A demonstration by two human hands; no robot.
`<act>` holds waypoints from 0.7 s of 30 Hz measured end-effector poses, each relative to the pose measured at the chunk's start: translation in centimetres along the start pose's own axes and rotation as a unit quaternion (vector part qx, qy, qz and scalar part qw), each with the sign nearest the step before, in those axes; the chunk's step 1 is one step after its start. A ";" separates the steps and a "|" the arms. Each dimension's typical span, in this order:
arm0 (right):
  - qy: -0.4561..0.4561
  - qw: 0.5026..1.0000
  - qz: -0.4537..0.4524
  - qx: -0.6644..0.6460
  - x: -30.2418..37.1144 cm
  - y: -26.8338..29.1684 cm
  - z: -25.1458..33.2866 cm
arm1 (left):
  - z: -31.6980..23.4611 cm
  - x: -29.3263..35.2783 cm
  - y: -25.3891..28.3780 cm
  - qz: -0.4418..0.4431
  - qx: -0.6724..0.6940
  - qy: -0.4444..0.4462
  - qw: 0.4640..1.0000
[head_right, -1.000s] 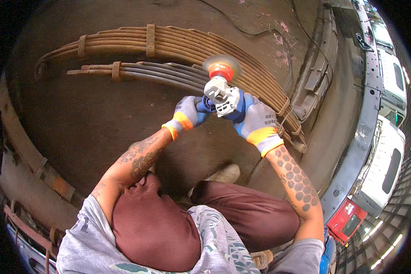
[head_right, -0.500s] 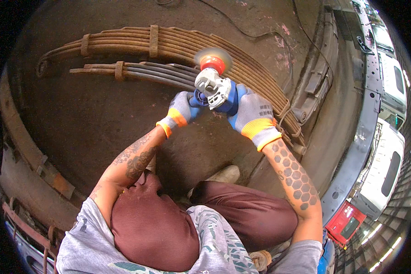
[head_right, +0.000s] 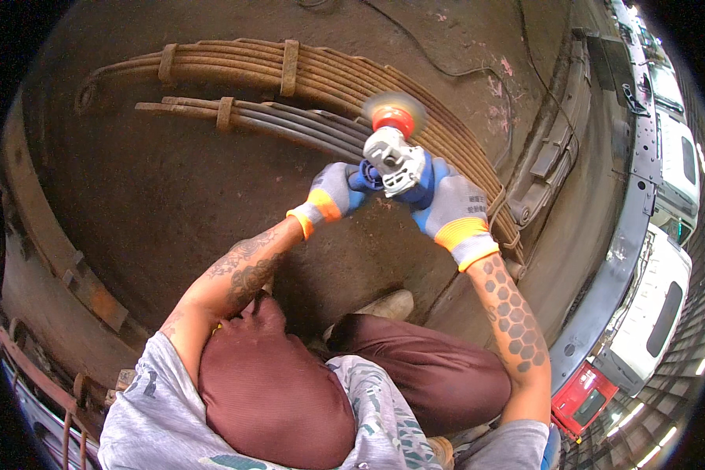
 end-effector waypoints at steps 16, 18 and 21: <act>-0.038 0.996 -0.056 -0.055 2.3 -4.3 -5.6 | -0.9 -2.1 -4.5 0.075 -0.057 -0.021 0.995; -0.042 0.996 -0.060 -0.052 2.2 -4.4 -6.1 | -0.9 -2.5 -4.8 0.088 -0.062 -0.013 0.994; -0.046 0.996 -0.048 -0.052 2.2 -4.8 -6.4 | -0.8 -2.3 -4.9 0.074 -0.065 -0.020 0.995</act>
Point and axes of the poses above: each hand's wrist, its own x-axis away from the middle knuckle, its own y-axis out of the back of the hand, z = x × y, the point moved 2 cm from there along -x, towards the middle knuckle, and after that the axes turned 5 degrees about -z, right-handed, at the moved point
